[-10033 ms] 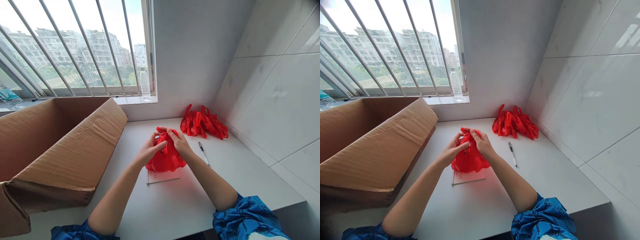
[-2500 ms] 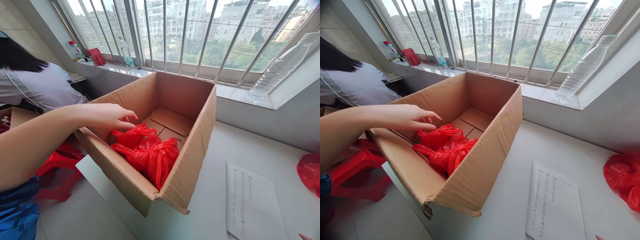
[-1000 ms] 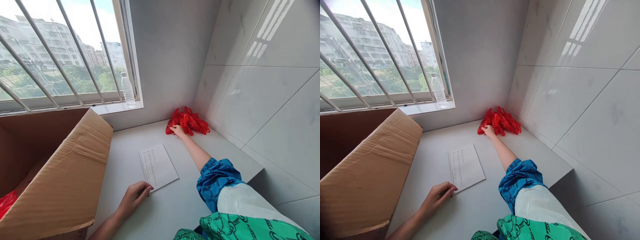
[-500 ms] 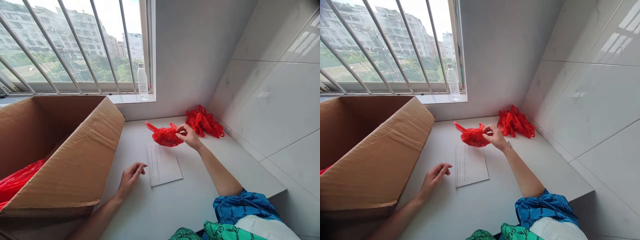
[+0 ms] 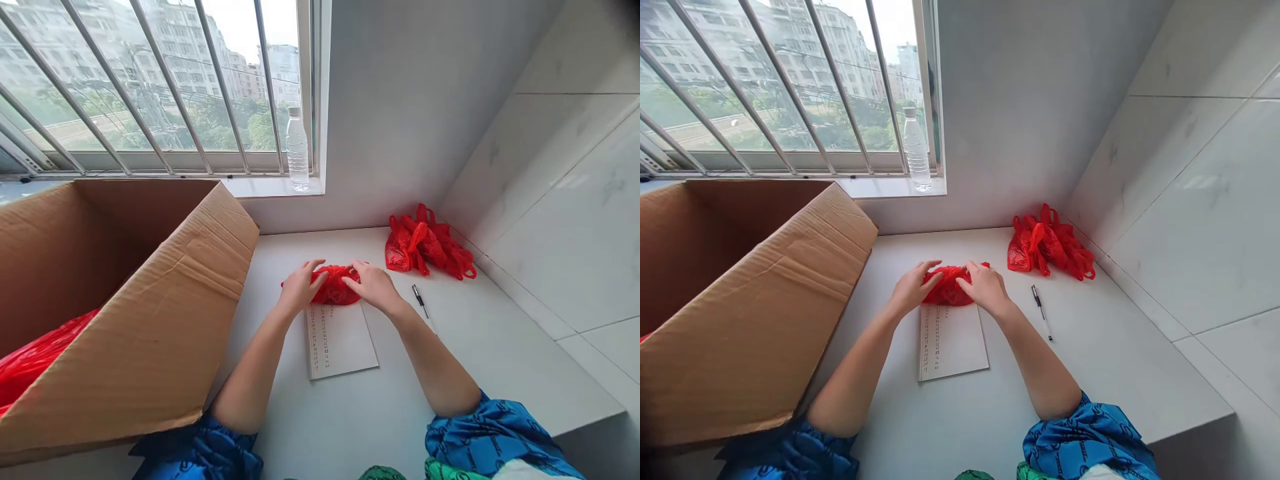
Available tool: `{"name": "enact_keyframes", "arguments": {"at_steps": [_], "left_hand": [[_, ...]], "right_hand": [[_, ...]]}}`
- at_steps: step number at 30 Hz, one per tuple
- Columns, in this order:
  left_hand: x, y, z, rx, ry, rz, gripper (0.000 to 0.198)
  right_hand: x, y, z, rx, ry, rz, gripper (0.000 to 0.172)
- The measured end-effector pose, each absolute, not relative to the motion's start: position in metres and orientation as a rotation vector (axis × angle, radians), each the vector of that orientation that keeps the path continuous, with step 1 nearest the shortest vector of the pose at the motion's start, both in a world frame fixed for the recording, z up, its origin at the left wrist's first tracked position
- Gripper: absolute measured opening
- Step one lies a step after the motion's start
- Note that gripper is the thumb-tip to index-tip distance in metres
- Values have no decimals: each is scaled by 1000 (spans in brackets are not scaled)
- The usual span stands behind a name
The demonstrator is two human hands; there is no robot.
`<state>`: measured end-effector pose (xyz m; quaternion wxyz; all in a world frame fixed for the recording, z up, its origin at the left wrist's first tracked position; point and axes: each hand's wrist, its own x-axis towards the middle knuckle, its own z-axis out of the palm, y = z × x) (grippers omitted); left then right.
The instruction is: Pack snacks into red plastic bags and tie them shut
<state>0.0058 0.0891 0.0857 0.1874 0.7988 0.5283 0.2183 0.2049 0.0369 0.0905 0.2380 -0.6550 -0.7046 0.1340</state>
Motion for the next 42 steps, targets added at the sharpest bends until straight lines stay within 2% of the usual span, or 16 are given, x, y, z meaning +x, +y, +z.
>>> {"name": "enact_keyframes", "arguments": {"at_steps": [5, 9, 11, 13, 18, 20, 23, 26, 29, 33, 34, 38, 42], "left_hand": [[-11, 88, 77, 2198, 1522, 407, 27], [-24, 87, 92, 2158, 1448, 318, 33], [-26, 86, 98, 2115, 1324, 282, 43], [-23, 84, 97, 2078, 1245, 316, 50], [-10, 76, 74, 2144, 1357, 498, 38], [-8, 73, 68, 2173, 1313, 516, 38], [-8, 69, 76, 2116, 1259, 722, 24], [-10, 63, 91, 1984, 1190, 883, 23], [-13, 60, 92, 1905, 1132, 792, 31], [-14, 61, 72, 1825, 1249, 840, 40], [-12, 60, 67, 1829, 1275, 833, 41], [-3, 50, 50, 1988, 1223, 622, 36], [-8, 50, 43, 1998, 1272, 770, 31]], "right_hand": [[204, 36, 70, -1807, -2070, 428, 18], [209, 30, 66, -1850, -2011, 326, 8], [209, 26, 67, -1756, -1968, 352, 12], [204, 22, 65, -1656, -1936, 407, 18], [187, 17, 45, -1659, -1988, 356, 31], [186, 17, 41, -1636, -2045, 379, 24], [193, 15, 45, -1498, -1950, 487, 8], [208, 8, 52, -1367, -1812, 589, 15], [223, -2, 52, -1444, -1857, 663, 16], [227, -11, 48, -1626, -1761, 598, 6], [224, -11, 48, -1627, -1723, 610, 10], [204, -5, 44, -1566, -1704, 770, 18], [204, -1, 36, -1419, -1569, 942, 20]]}}
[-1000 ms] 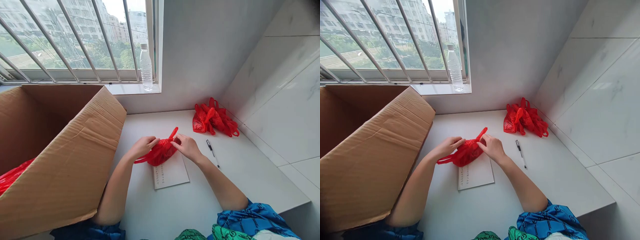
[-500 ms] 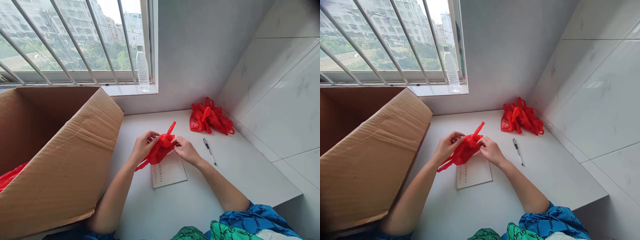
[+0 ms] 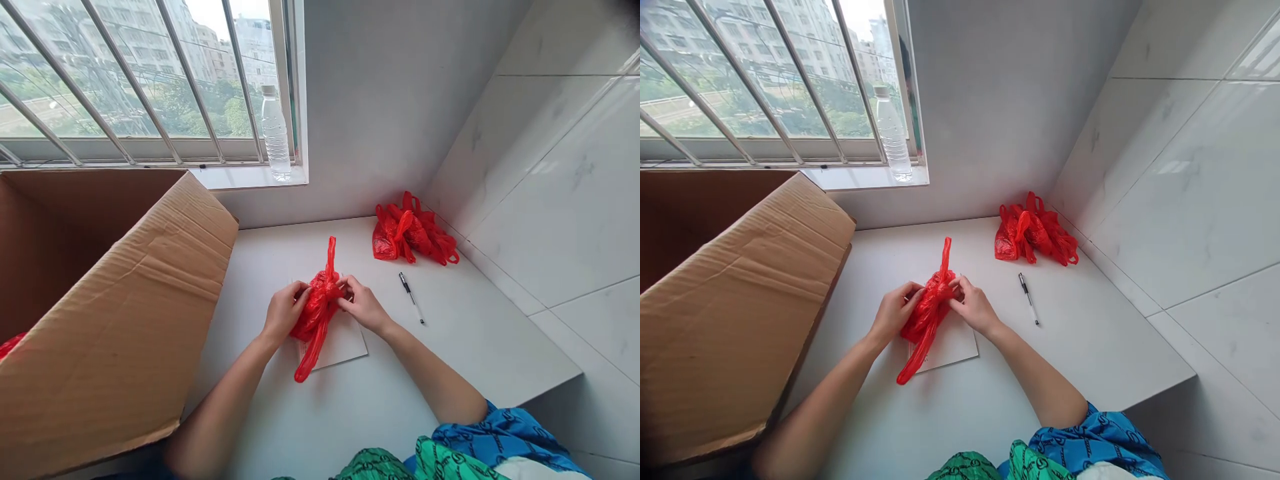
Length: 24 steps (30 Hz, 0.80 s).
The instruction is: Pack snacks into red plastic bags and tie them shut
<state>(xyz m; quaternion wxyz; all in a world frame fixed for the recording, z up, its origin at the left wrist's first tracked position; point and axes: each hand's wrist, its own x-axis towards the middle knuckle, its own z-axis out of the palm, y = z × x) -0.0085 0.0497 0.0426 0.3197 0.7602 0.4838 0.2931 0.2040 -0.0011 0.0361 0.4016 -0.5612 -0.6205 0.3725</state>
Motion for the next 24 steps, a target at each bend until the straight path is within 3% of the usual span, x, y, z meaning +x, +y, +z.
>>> {"name": "enact_keyframes", "arguments": {"at_steps": [5, 11, 16, 24], "left_hand": [[-28, 60, 44, 1950, 1381, 797, 27], [-11, 44, 57, 2088, 1339, 1026, 34], [2, 39, 32, 2361, 1249, 697, 52], [-4, 44, 16, 2410, 1329, 623, 55]], "right_hand": [[228, -5, 35, -1460, -1529, 973, 34], [210, -5, 39, -1454, -1611, 603, 36], [176, 0, 5, -1521, -2011, 349, 54], [170, -3, -23, -1657, -2152, 94, 59]]}}
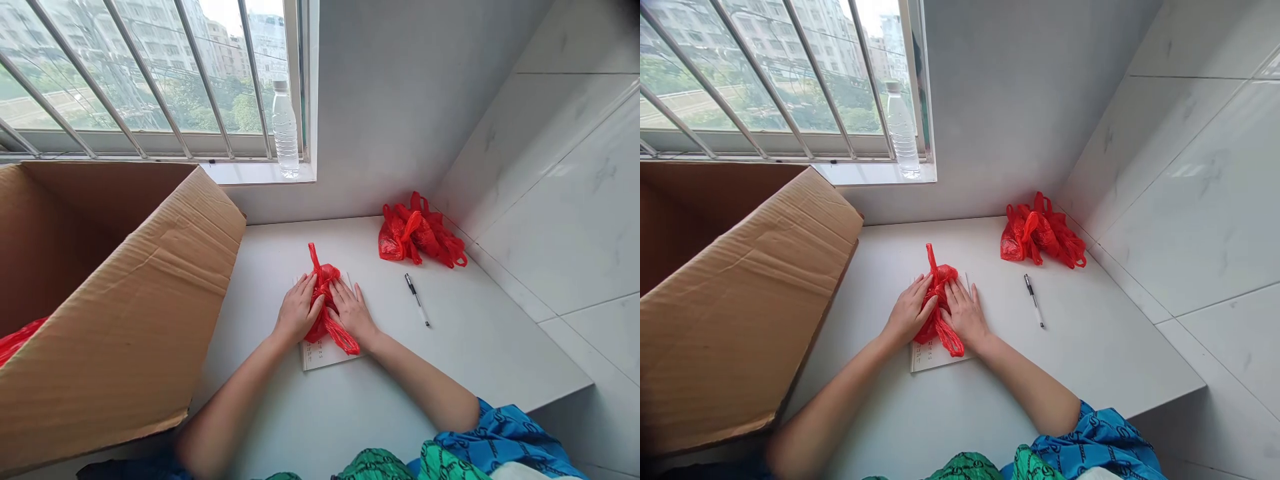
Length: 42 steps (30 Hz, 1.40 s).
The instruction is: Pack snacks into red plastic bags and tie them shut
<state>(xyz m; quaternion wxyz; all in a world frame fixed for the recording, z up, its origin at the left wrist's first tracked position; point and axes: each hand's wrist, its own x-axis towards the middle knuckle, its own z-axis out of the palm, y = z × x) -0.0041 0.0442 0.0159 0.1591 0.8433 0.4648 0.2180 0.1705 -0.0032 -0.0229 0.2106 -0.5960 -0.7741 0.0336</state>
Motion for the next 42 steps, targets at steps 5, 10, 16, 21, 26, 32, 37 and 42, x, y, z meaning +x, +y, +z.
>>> {"name": "enact_keyframes", "arguments": {"at_steps": [5, 10, 16, 21, 26, 32, 37, 42], "left_hand": [[-4, 45, 15, 2416, 1307, 639, 54], [-6, 46, 14, 2411, 1292, 680, 52], [-5, 45, 15, 2366, 1259, 722, 49], [-9, 42, 24, 2066, 1162, 1014, 41], [-11, 40, 36, 2059, 1197, 1138, 28], [-6, 38, 35, 2398, 1059, 832, 16], [-7, 39, 43, 2392, 1080, 897, 19], [-27, 49, 60, 2114, 1155, 1147, 17]], "right_hand": [[171, -3, -20, -1660, -2156, 116, 59], [171, -3, -18, -1655, -2150, 142, 60], [171, -5, -15, -1640, -2135, 198, 58], [181, -7, -1, -1581, -1944, 308, 50], [192, -5, 17, -1493, -1712, 274, 38], [187, -2, 21, -1474, -1906, 317, 41], [199, -7, 34, -1433, -1834, 451, 31], [228, -15, 55, -1425, -1570, 543, 27]]}}
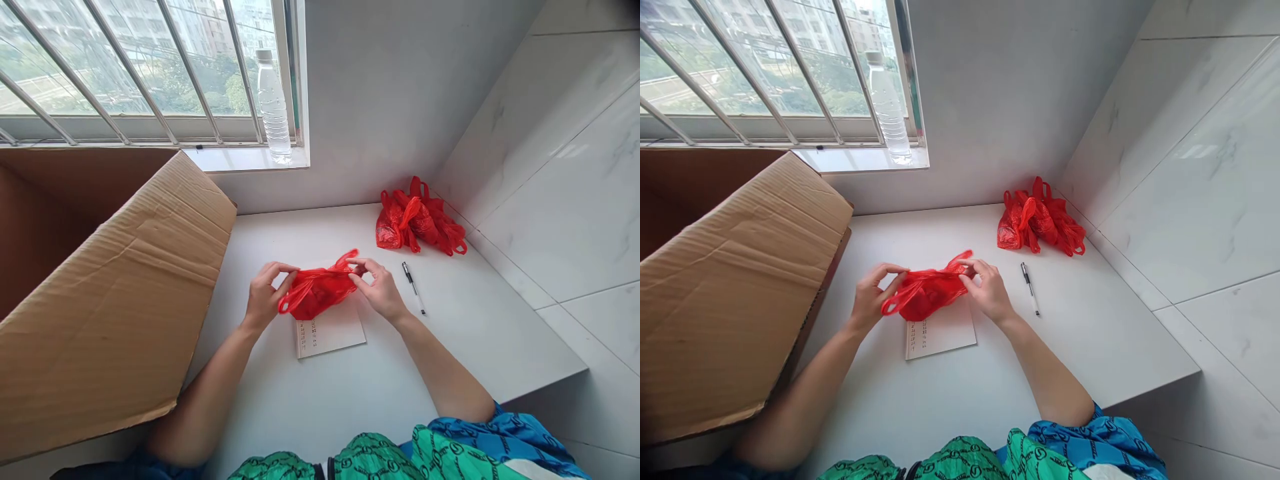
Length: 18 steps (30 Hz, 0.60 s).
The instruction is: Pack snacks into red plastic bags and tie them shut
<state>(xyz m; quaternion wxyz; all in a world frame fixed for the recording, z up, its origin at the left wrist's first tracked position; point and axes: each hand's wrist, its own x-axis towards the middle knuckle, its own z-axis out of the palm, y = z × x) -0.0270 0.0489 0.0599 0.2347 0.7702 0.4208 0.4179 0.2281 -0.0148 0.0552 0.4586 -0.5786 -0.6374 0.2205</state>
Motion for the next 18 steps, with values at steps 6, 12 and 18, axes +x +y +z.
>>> {"name": "enact_keyframes", "arguments": {"at_steps": [6, 12, 18], "left_hand": [[-25, 38, 75, 2092, 1177, 1140, 29], [1, 28, 82, 2642, 1070, 889, 13], [-23, 40, 90, 1911, 1368, 1374, 22]], "right_hand": [[229, -20, 60, -1420, -1728, 602, 23], [211, -20, 58, -1479, -1742, 456, 16], [233, -17, 62, -1453, -1277, 547, 19]]}}
